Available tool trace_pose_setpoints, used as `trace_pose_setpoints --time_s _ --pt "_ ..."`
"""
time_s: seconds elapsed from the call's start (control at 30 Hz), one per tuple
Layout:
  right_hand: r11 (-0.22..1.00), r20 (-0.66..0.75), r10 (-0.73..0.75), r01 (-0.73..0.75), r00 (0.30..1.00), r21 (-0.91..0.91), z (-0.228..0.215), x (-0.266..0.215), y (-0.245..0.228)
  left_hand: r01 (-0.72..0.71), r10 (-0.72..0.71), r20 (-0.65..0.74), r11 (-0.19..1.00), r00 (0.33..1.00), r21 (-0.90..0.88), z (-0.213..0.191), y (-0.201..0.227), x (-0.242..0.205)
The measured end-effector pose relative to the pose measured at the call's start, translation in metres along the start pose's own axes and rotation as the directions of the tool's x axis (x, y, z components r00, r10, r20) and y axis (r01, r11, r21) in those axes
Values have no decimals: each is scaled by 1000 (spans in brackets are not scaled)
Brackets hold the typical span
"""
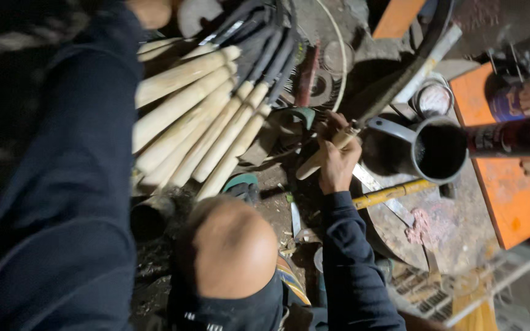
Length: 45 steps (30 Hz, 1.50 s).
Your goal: The person sits on the floor and repairs a wooden tool handle by grinding its end with an angle grinder, then applying a pink putty-like substance into the handle's end using a metal rod and a small tool. The person smooths the substance and places the finished handle among others.
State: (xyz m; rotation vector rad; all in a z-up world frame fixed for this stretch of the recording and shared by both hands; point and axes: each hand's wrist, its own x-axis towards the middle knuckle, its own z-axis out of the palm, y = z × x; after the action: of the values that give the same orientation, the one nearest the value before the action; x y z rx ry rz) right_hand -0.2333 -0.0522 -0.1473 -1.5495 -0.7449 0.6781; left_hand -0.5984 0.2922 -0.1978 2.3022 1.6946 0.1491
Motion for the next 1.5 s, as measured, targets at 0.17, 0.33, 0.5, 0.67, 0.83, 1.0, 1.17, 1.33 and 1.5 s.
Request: trace_pose_setpoints --time_s 0.17,0.33,0.5,0.67,0.83,1.0,1.17,1.33,1.5 --pt "995 14 76 -77 997 69 2 0 -9 -34 34 1 998 999 52 26 0 62" --pt "1000 75 22 -21 997 -14 12 33 -19 -46 49 -20 992 999 115 14 -9 55" --pt "992 93 84 -92 992 82 9 51 -20 -217 224 -148 974 963 64 -13 35 -2" --pt "971 188 -145 177 971 -162 11 70 -9 -608 634 0 742 773 -282 4 97 -145" --pt "996 166 64 -73 984 53 20 87 -4 -623 812 259 572 524 -534 -19 168 -272" --pt "999 235 -26 33 972 -26 8 84 -6 -560 827 383 561 411 -610 -2 168 -342" --pt "999 225 -2 13 974 -46 -7 75 -4 -533 822 414 569 391 -627 12 159 -381" --pt "1000 120 -5 8 993 -24 -20 34 -25 -532 819 430 573 379 -623 -2 152 -380" --pt "943 109 -142 101 984 316 -18 11 -69 -512 796 421 603 435 -611 -9 139 -381"
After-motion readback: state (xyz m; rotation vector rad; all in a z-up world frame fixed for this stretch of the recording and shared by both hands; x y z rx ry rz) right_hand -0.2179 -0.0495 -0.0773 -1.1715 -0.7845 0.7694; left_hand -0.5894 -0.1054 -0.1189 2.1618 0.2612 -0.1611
